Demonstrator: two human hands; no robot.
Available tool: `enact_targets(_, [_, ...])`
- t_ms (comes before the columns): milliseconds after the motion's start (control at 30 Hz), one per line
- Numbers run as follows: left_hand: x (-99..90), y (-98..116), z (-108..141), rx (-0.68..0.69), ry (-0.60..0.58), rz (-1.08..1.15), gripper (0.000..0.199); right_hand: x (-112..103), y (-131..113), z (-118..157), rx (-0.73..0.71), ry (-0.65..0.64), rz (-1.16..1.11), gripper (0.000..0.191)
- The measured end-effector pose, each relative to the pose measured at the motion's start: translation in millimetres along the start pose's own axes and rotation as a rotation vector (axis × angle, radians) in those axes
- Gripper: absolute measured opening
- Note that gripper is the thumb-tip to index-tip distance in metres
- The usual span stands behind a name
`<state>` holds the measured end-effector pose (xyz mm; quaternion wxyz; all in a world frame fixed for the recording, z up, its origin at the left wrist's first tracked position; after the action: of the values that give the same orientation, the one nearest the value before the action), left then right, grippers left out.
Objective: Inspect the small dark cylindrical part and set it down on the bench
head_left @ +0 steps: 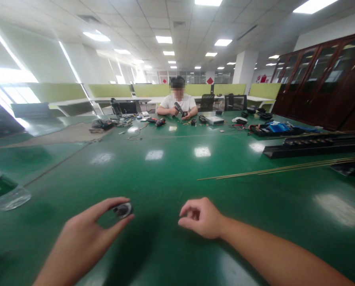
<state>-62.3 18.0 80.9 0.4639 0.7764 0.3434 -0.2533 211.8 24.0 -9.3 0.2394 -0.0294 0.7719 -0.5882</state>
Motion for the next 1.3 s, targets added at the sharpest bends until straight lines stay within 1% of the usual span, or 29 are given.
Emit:
enact_targets(33, [19.9,11.5,-9.1,0.048,-0.098,-0.019,0.038,-3.2,0.8,-0.6,-0.002,0.040,-0.003,0.028])
enact_targets(100, [63.1,31.9,-20.8,0.103,-0.255,0.048,0.031,-6.5,2.1,-1.8,-0.008,0.064,0.005,0.029])
enact_targets(167, [99.8,43.5,-23.0,0.130,-0.303,0.118,0.025,-6.4,2.5,-2.2,-0.010,0.043,0.045,0.028])
enact_targets(200, [113.6,45.6,-20.8,0.147,-0.303,0.144,0.025,-6.1,2.1,-1.9,-0.008,0.043,0.079,0.025])
enact_targets(267, [129.8,44.5,-12.2,0.201,-0.289,0.176,0.026,-5.7,0.3,-0.8,-0.007,0.064,0.147,0.020])
enact_targets(333, [132.4,40.9,-2.6,0.268,-0.268,0.198,0.026,-2.7,-2.0,0.3,-0.015,0.050,0.174,0.017])
enact_targets(400, [127.5,39.2,3.6,0.336,-0.253,0.217,0.025,1.0,-2.5,0.8,-0.017,0.013,0.171,0.016])
enact_targets(467, [122.2,40.4,5.4,0.390,-0.245,0.229,0.026,3.0,-0.6,0.7,-0.001,-0.010,0.155,0.016])
enact_targets(533, [120.1,42.5,4.4,0.416,-0.243,0.237,0.027,3.5,2.1,0.5,0.021,-0.017,0.137,0.015])
enact_targets(667, [123.3,43.2,3.4,0.404,-0.258,0.252,0.029,3.5,3.4,0.9,0.023,-0.032,0.118,0.015])
enact_targets(767, [125.3,43.1,5.2,0.387,-0.282,0.251,0.027,3.3,2.6,1.3,0.019,-0.039,0.125,0.014])
enact_targets(967, [123.9,48.5,6.0,0.375,-0.335,0.299,0.024,3.9,3.6,1.1,0.015,-0.033,0.143,0.014])
enact_targets(1067, [123.1,50.6,5.6,0.370,-0.333,0.304,0.024,3.9,2.7,0.9,0.004,-0.024,0.117,0.014])
enact_targets(1167, [122.1,52.7,5.5,0.373,-0.324,0.318,0.022,2.0,0.4,0.3,-0.009,0.014,0.053,0.013])
enact_targets(1300, [120.9,55.6,5.5,0.385,-0.313,0.331,0.024,0.4,-1.2,-0.1,0.003,0.046,-0.017,0.015])
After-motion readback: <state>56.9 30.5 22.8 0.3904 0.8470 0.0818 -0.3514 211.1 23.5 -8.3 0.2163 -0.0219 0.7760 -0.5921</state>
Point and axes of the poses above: each hand's wrist, its own z-axis away from the middle knuckle, its own x-axis out of the palm, y = z × x, the point moved 5 cm from there along -z, towards the middle knuckle
